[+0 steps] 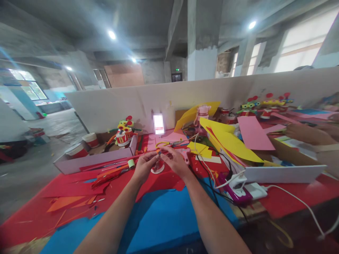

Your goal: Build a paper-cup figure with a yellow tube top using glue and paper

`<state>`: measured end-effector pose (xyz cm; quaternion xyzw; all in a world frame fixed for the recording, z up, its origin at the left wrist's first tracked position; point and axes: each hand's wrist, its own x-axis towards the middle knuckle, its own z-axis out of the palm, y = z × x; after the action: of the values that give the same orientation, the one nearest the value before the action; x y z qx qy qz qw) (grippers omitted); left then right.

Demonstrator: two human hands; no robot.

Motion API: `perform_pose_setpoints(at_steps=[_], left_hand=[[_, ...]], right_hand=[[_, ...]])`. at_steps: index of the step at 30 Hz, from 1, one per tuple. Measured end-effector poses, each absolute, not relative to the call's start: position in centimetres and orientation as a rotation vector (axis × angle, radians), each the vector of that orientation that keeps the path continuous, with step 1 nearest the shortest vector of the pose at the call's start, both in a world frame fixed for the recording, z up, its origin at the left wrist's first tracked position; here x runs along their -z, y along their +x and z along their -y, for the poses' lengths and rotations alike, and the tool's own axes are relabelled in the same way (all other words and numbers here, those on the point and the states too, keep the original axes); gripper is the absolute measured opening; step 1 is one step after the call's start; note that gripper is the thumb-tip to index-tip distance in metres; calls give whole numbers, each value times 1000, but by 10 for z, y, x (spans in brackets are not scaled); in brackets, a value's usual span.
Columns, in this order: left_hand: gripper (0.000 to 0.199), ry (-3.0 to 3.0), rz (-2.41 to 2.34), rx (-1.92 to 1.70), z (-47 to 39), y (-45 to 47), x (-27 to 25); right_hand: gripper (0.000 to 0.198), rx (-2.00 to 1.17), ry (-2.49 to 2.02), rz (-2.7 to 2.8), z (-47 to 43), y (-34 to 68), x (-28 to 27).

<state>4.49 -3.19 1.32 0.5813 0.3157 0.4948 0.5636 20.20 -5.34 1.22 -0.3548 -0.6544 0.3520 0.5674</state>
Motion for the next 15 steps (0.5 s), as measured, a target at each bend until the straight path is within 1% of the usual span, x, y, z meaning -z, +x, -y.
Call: perform_pose_setpoints(at_steps=[4,7,12,13,15], left_hand=[[48,1488,-815,-1166,33,48,-15],[42,1585,-889,-1225,26,39,-18],[27,1753,-1245,-1713,3,1,-22],[26,1866,-1294,-1730,0,-4,-22],[27,2153,-1336,-1625,-1,-8,-22]], right_hand=[[34,-731,-879,1555,50,200,-6],[34,-780,-890,1538,44,202,-1],[30,-744,-944,1433,26,209,14],[29,-736,-961,1415,23,210,17],[26,-682,-1004,1406,19,211,22]])
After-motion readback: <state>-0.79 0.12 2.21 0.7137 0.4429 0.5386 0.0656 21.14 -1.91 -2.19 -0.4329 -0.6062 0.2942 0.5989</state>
